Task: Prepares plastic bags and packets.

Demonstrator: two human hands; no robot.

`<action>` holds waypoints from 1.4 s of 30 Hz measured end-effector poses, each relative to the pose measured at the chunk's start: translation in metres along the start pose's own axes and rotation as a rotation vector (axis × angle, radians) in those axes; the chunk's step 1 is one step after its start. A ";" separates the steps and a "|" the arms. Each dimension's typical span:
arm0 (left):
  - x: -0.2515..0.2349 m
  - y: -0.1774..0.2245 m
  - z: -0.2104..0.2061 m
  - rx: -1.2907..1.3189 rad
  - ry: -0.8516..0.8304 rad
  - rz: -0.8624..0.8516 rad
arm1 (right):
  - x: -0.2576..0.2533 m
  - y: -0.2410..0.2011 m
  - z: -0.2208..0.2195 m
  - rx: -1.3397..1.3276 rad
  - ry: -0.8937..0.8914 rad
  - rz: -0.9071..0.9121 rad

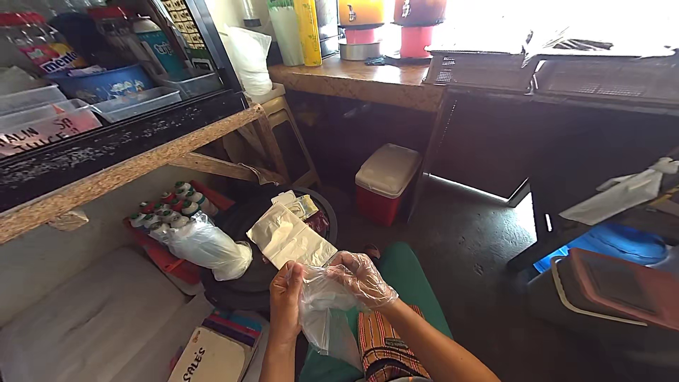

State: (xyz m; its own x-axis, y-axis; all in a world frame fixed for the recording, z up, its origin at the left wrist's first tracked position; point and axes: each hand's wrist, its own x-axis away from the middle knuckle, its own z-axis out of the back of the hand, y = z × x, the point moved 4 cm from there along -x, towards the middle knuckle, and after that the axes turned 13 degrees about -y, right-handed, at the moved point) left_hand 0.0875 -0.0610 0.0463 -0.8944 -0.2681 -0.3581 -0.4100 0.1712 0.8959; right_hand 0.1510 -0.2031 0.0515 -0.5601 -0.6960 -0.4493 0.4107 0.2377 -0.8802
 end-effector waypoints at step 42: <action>0.002 -0.005 0.004 0.077 0.094 -0.007 | -0.017 -0.006 -0.013 0.119 -0.122 0.023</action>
State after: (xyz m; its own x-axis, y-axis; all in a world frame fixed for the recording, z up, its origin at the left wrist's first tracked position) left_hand 0.0865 -0.0583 0.0402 -0.8722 -0.3566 -0.3348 -0.4320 0.2405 0.8692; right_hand 0.1485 -0.1838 0.0623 -0.4613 -0.7702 -0.4406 0.5082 0.1777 -0.8427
